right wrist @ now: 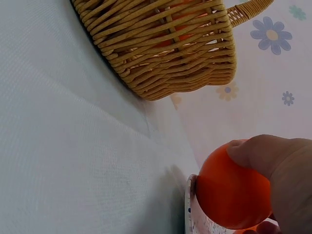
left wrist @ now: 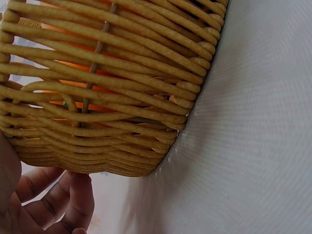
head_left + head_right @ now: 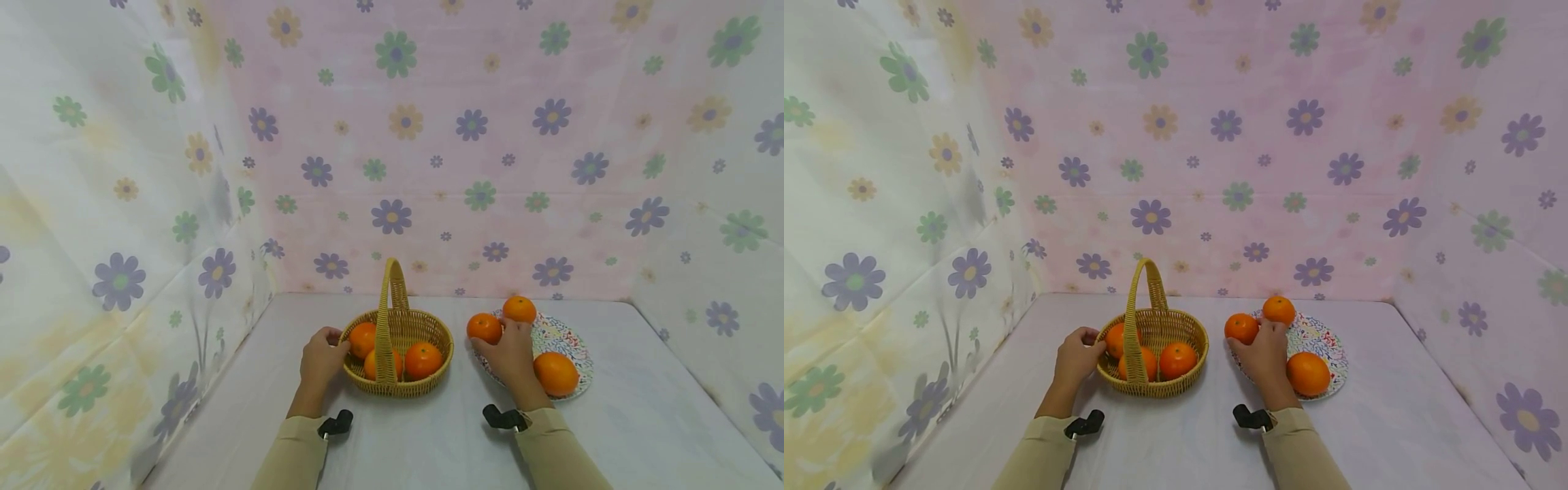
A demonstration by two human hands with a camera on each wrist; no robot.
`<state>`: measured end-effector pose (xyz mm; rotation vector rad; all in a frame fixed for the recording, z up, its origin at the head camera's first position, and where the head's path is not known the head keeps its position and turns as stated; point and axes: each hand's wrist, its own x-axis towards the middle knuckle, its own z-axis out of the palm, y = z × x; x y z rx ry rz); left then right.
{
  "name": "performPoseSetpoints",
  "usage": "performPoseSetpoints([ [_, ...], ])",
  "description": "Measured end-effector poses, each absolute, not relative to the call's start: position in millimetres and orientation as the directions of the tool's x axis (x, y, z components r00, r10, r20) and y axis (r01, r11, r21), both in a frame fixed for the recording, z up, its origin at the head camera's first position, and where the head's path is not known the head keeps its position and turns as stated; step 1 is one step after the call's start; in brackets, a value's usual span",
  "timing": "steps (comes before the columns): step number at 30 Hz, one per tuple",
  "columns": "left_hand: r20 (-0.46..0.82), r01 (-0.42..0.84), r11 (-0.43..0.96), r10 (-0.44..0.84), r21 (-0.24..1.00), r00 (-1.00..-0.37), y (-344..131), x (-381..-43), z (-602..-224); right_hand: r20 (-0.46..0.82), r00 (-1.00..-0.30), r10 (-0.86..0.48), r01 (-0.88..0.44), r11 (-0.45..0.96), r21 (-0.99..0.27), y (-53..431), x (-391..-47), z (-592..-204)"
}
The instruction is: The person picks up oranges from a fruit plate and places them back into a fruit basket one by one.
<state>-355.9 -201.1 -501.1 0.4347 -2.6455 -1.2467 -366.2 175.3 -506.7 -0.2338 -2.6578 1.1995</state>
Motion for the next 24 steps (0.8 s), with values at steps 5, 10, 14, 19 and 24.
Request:
performPoseSetpoints([
  [5,0.042,-0.182,0.604,-0.338,0.776,-0.94,-201,-356,-502,0.109,-0.972,0.208,0.046,0.625,-0.779,176,-365,-504],
  [10,0.043,-0.183,0.605,-0.339,0.775,-0.94,-201,-356,-502,0.094,-0.972,0.213,0.049,0.58,-0.814,176,-362,-497],
  [14,0.04,-0.185,0.605,-0.339,0.774,-0.94,-201,-356,-501,0.126,-0.967,0.22,0.018,0.557,-0.831,174,-359,-492],
  [19,0.035,-0.188,0.601,-0.339,0.777,-0.94,-201,-355,-500,0.186,-0.962,0.202,-0.037,0.575,-0.817,170,-357,-485],
  [24,0.038,-0.182,0.601,-0.335,0.778,-0.941,-201,-355,-500,0.229,-0.956,0.181,-0.082,0.587,-0.805,166,-355,-480],
])
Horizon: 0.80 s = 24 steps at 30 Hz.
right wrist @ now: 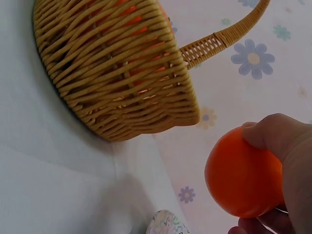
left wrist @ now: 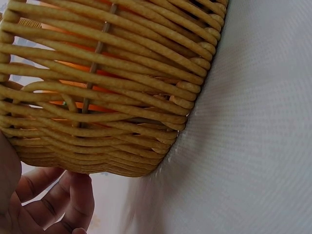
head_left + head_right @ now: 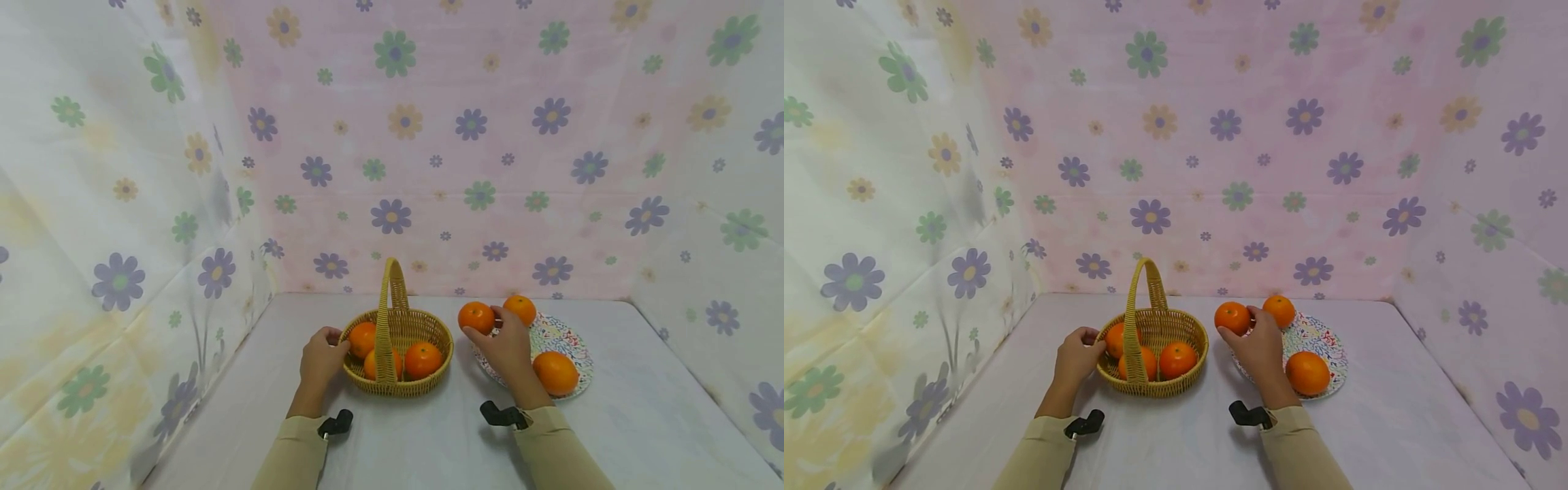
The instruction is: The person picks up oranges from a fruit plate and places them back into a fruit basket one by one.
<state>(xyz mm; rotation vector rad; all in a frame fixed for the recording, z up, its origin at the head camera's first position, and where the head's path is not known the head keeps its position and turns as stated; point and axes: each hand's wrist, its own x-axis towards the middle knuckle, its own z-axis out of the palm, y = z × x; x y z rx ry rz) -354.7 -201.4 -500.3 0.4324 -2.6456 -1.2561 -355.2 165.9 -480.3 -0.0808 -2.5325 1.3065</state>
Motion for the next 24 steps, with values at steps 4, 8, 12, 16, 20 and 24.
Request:
performPoseSetpoints([
  [4,0.041,-0.182,0.604,-0.336,0.776,-0.941,-201,-355,-500,0.251,-0.953,0.168,-0.108,0.587,-0.802,164,-354,-478],
  [8,0.052,-0.174,0.61,-0.333,0.773,-0.941,-201,-354,-500,0.254,-0.955,0.151,-0.123,0.577,-0.807,160,-352,-473],
  [12,0.068,-0.159,0.62,-0.326,0.769,-0.943,-201,-353,-500,0.249,-0.959,0.135,-0.133,0.561,-0.817,155,-348,-466],
  [16,0.067,-0.155,0.618,-0.321,0.771,-0.945,-201,-354,-499,0.251,-0.96,0.127,-0.139,0.562,-0.815,150,-345,-461],
  [20,0.055,-0.159,0.613,-0.316,0.774,-0.947,-201,-353,-498,0.256,-0.96,0.115,-0.15,0.563,-0.813,145,-343,-459],
  [24,0.045,-0.173,0.612,-0.324,0.772,-0.945,-203,-353,-498,0.258,-0.962,0.09,-0.167,0.556,-0.814,139,-343,-459],
])
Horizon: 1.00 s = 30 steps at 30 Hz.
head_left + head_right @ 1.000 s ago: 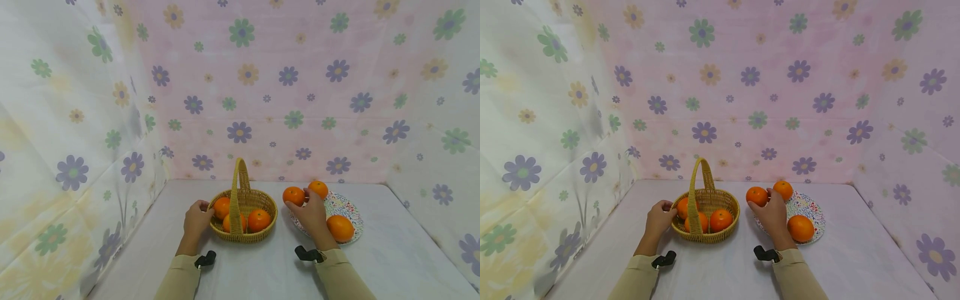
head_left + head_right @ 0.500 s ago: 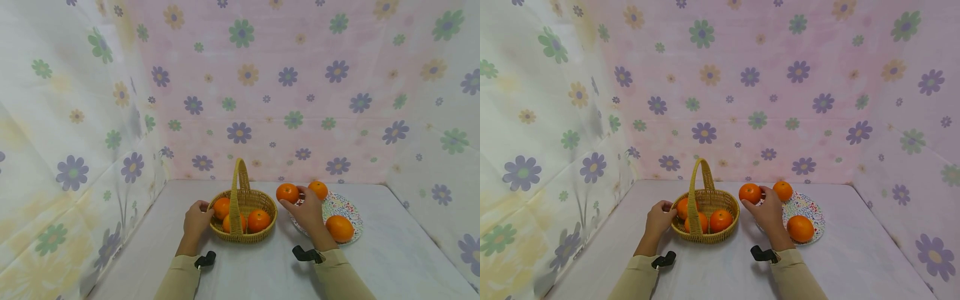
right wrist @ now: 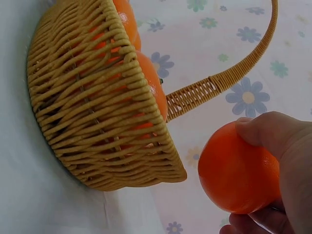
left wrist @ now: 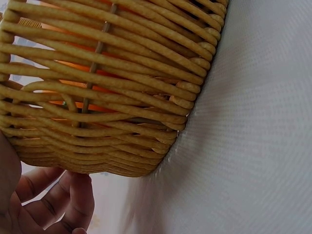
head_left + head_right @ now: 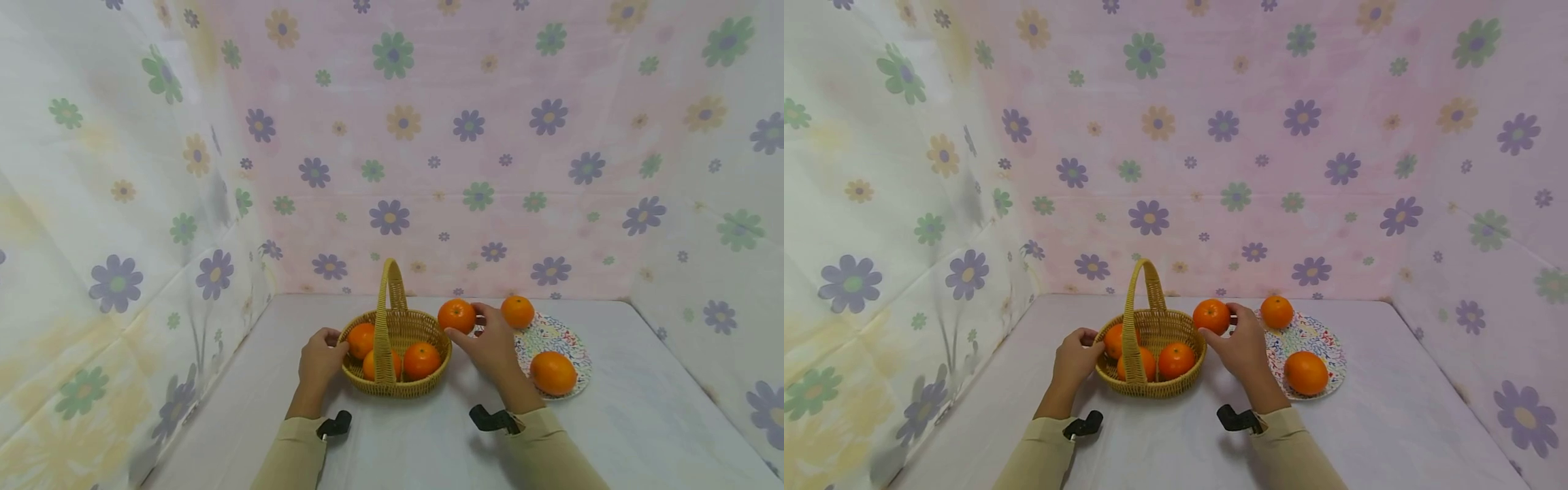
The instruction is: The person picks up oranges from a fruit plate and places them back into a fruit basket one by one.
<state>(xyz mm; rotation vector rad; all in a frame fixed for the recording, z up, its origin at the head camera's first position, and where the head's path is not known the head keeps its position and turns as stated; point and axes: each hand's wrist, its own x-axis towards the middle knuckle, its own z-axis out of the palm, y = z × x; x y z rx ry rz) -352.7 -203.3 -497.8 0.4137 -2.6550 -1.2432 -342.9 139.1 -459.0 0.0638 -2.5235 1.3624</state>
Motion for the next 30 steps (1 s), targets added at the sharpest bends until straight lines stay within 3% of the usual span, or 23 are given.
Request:
performPoseSetpoints([
  [30,0.052,-0.165,0.611,-0.321,0.774,-0.946,-204,-357,-503,0.24,-0.971,0.007,-0.19,0.589,-0.785,111,-330,-462],
])
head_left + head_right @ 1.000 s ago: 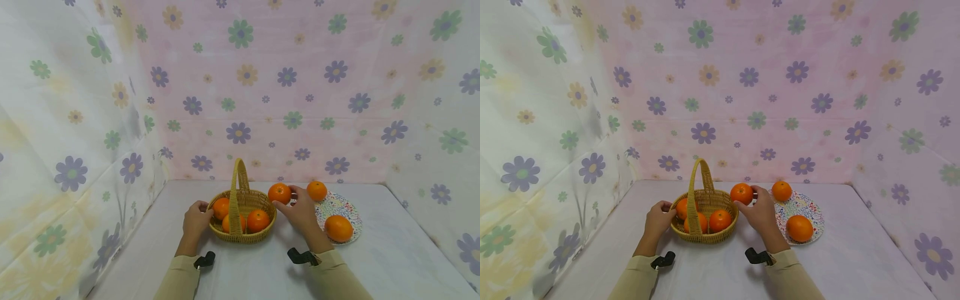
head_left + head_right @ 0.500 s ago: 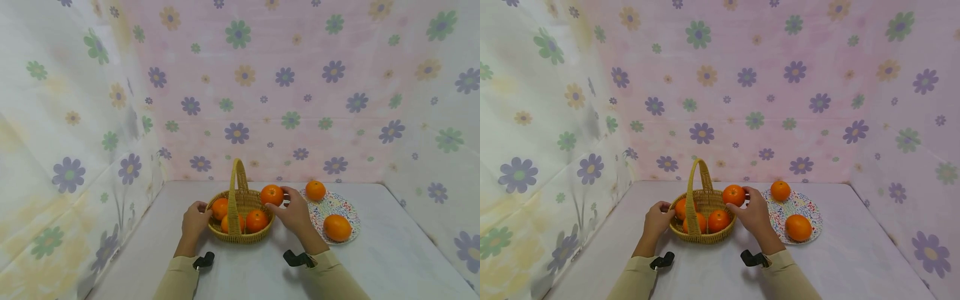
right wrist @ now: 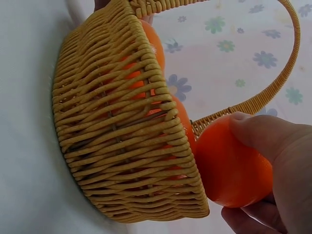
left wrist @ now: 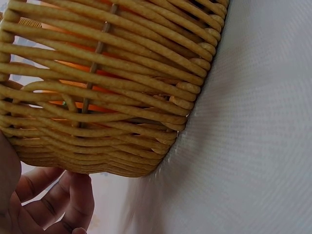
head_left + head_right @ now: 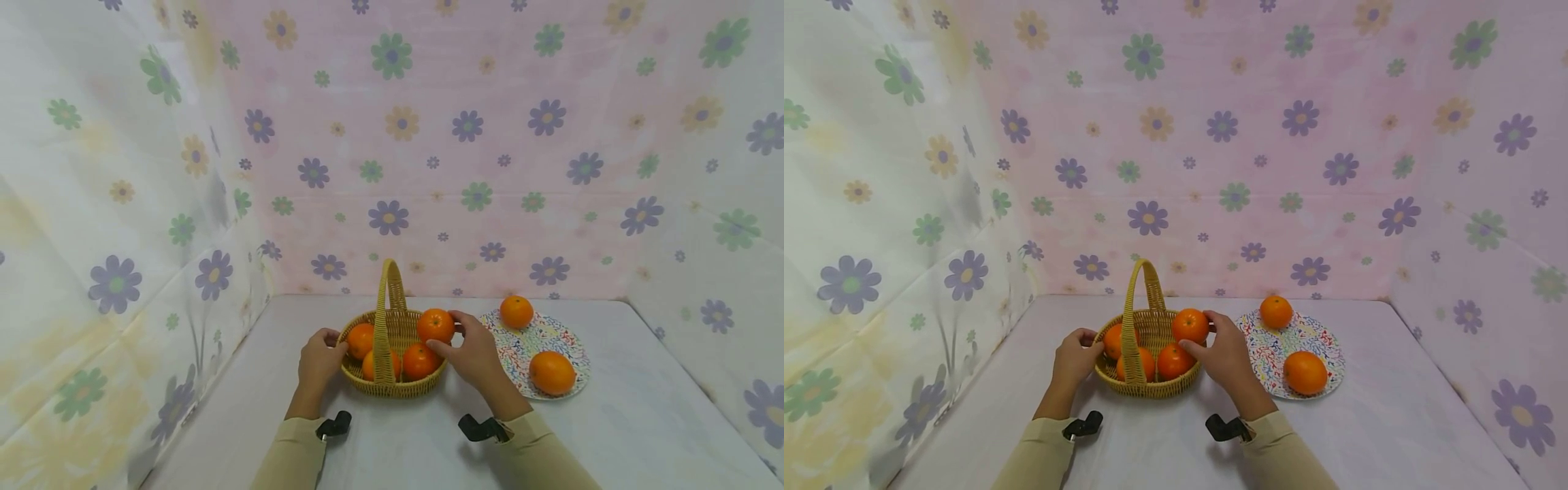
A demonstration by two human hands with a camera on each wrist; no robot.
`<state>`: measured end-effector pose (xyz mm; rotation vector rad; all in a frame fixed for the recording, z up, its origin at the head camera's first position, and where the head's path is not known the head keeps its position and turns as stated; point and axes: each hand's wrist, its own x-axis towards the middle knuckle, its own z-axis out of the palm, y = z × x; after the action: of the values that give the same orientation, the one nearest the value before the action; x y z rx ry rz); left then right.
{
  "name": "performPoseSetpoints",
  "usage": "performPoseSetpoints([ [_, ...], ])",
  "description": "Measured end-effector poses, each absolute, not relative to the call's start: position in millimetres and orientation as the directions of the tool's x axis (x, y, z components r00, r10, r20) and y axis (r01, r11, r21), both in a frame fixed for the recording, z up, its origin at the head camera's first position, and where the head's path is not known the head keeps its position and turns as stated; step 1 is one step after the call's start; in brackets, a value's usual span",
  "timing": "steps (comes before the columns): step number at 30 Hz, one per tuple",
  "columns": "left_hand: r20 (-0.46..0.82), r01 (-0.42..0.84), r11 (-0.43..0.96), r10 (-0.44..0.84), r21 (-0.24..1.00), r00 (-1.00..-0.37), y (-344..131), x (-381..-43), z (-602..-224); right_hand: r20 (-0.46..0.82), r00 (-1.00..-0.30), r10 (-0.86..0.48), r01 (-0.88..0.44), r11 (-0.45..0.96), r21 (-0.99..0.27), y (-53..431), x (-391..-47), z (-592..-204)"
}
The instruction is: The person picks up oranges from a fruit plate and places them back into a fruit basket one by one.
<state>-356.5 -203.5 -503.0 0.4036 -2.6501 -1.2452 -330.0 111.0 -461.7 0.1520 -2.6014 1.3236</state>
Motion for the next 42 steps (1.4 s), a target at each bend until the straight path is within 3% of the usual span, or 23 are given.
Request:
performPoseSetpoints([
  [42,0.068,-0.147,0.607,-0.316,0.781,-0.946,-203,-353,-499,0.235,-0.97,-0.066,-0.219,0.662,-0.717,103,-332,-481],
])
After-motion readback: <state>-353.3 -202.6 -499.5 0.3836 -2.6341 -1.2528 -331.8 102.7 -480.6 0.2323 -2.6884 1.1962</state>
